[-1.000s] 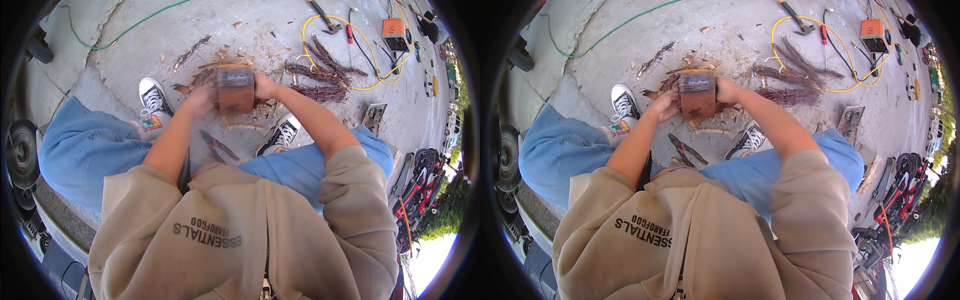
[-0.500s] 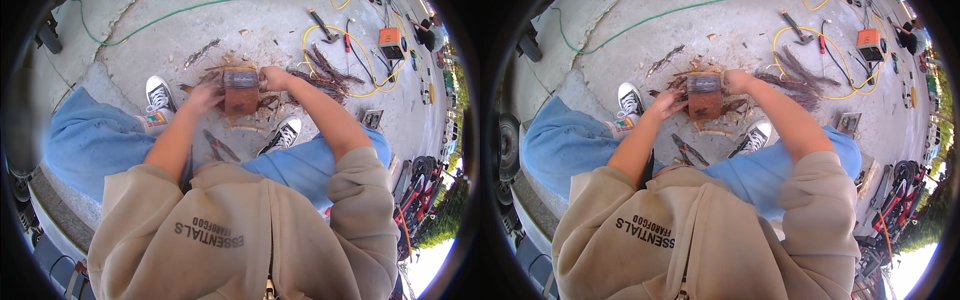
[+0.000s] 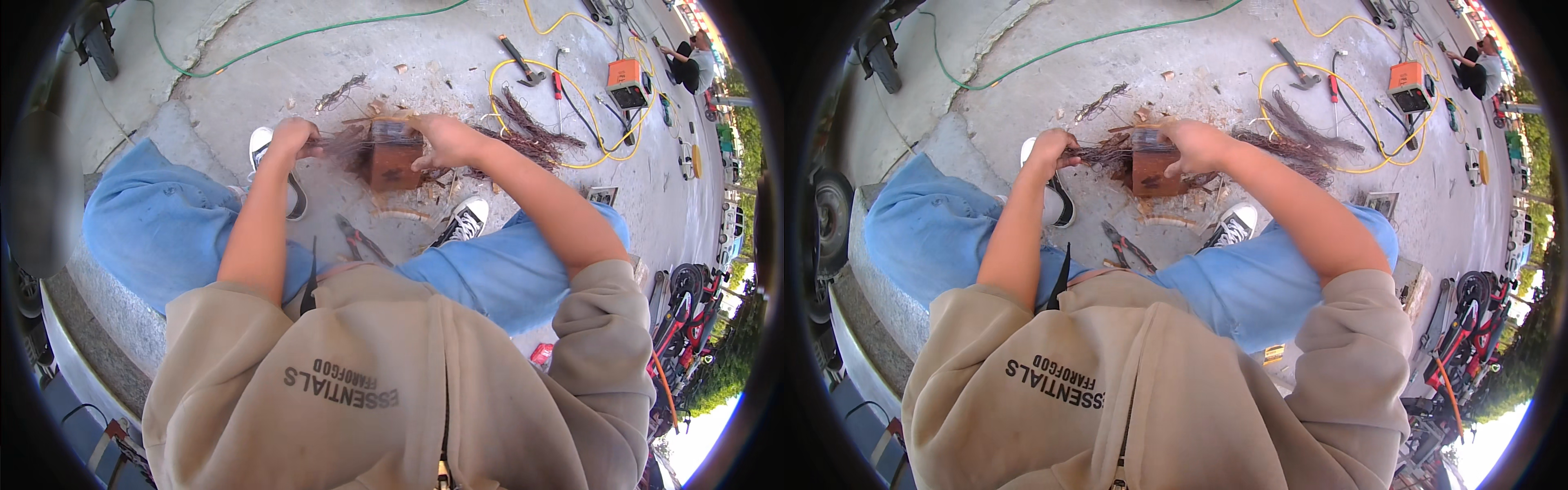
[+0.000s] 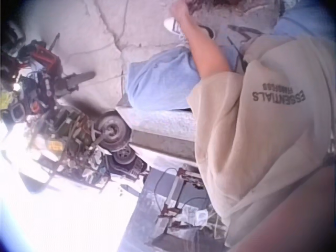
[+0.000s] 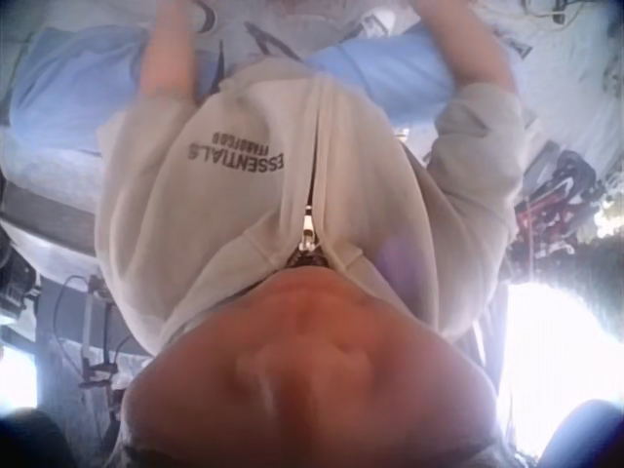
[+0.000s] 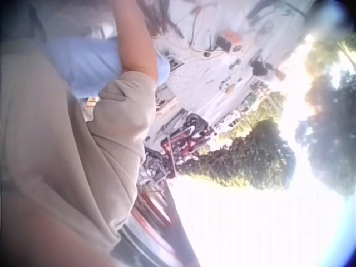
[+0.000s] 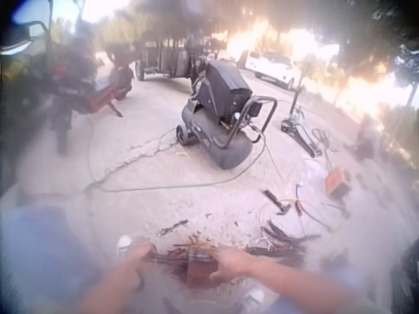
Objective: The person sits on a concrete floor and repeatedly strips insulation from copper wires by hand, pulling the insulation off and placing the stripped wires on the ground. The person handles multiple wire bundles one at a time.
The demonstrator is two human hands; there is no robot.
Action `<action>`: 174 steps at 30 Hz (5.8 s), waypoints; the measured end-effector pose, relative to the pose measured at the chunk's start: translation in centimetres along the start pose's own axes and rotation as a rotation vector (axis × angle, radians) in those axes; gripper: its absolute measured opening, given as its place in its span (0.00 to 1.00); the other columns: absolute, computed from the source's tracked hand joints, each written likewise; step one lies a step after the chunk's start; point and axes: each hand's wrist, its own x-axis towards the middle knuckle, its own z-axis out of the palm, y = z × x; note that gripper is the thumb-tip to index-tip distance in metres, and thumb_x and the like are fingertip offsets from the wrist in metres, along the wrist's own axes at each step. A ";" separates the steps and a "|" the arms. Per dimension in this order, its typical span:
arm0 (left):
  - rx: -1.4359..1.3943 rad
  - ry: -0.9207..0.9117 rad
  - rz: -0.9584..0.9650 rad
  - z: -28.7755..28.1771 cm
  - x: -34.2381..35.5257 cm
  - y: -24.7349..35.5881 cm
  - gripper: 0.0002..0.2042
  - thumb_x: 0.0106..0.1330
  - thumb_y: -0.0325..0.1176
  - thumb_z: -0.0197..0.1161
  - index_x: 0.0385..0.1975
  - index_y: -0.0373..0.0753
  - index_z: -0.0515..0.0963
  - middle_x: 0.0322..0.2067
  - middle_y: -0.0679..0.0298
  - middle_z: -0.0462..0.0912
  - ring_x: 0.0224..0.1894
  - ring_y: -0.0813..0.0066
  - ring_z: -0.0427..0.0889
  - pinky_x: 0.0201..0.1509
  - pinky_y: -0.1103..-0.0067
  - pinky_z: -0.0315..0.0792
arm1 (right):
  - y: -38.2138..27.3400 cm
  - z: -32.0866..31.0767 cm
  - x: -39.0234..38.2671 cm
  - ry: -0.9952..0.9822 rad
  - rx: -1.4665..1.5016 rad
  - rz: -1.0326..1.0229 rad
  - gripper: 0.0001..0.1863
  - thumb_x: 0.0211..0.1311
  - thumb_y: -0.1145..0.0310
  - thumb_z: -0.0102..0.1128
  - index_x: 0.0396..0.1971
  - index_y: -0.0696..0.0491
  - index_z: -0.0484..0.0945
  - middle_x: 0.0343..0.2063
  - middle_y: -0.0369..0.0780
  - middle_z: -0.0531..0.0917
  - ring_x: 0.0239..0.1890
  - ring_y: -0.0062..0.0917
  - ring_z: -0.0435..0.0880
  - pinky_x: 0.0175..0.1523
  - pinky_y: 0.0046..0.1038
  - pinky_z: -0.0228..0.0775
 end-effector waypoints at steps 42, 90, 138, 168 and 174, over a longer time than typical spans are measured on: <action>-0.110 -0.484 -0.206 9.5 1.6 -5.3 0.19 0.72 0.22 0.45 0.62 0.42 0.66 0.56 0.61 0.75 0.57 0.70 0.75 0.60 0.74 0.71 | 10.9 7.9 0.9 -0.370 -0.202 0.173 0.22 0.50 0.67 0.64 0.48 0.53 0.76 0.39 0.50 0.83 0.43 0.44 0.82 0.48 0.42 0.74; 0.408 0.012 0.781 5.2 -13.3 8.7 0.12 0.55 0.31 0.70 0.37 0.38 0.78 0.31 0.61 0.84 0.31 0.74 0.84 0.37 0.79 0.78 | -5.0 -1.8 4.5 0.310 0.556 -0.051 0.40 0.37 0.51 0.80 0.50 0.56 0.73 0.42 0.46 0.82 0.46 0.36 0.80 0.54 0.32 0.71; 0.037 -0.489 -0.268 6.7 6.4 -8.3 0.13 0.74 0.35 0.48 0.51 0.45 0.77 0.42 0.70 0.81 0.41 0.80 0.75 0.50 0.80 0.70 | 12.4 9.3 4.8 -0.251 0.540 0.196 0.30 0.37 0.62 0.77 0.43 0.62 0.80 0.33 0.43 0.86 0.36 0.33 0.85 0.45 0.31 0.76; 0.890 -0.131 0.442 2.7 -10.5 9.7 0.09 0.60 0.26 0.64 0.38 0.29 0.81 0.22 0.60 0.82 0.19 0.75 0.82 0.24 0.81 0.77 | -2.4 -0.9 3.3 0.220 0.090 -0.362 0.55 0.33 0.56 0.81 0.65 0.56 0.62 0.55 0.50 0.75 0.58 0.42 0.72 0.64 0.34 0.64; 0.640 -0.340 0.423 5.5 -14.0 11.7 0.11 0.62 0.27 0.64 0.42 0.31 0.80 0.26 0.63 0.82 0.24 0.80 0.82 0.27 0.81 0.78 | -4.0 -1.0 1.2 0.121 0.497 -0.073 0.45 0.38 0.56 0.79 0.59 0.57 0.69 0.48 0.47 0.80 0.50 0.36 0.79 0.58 0.31 0.69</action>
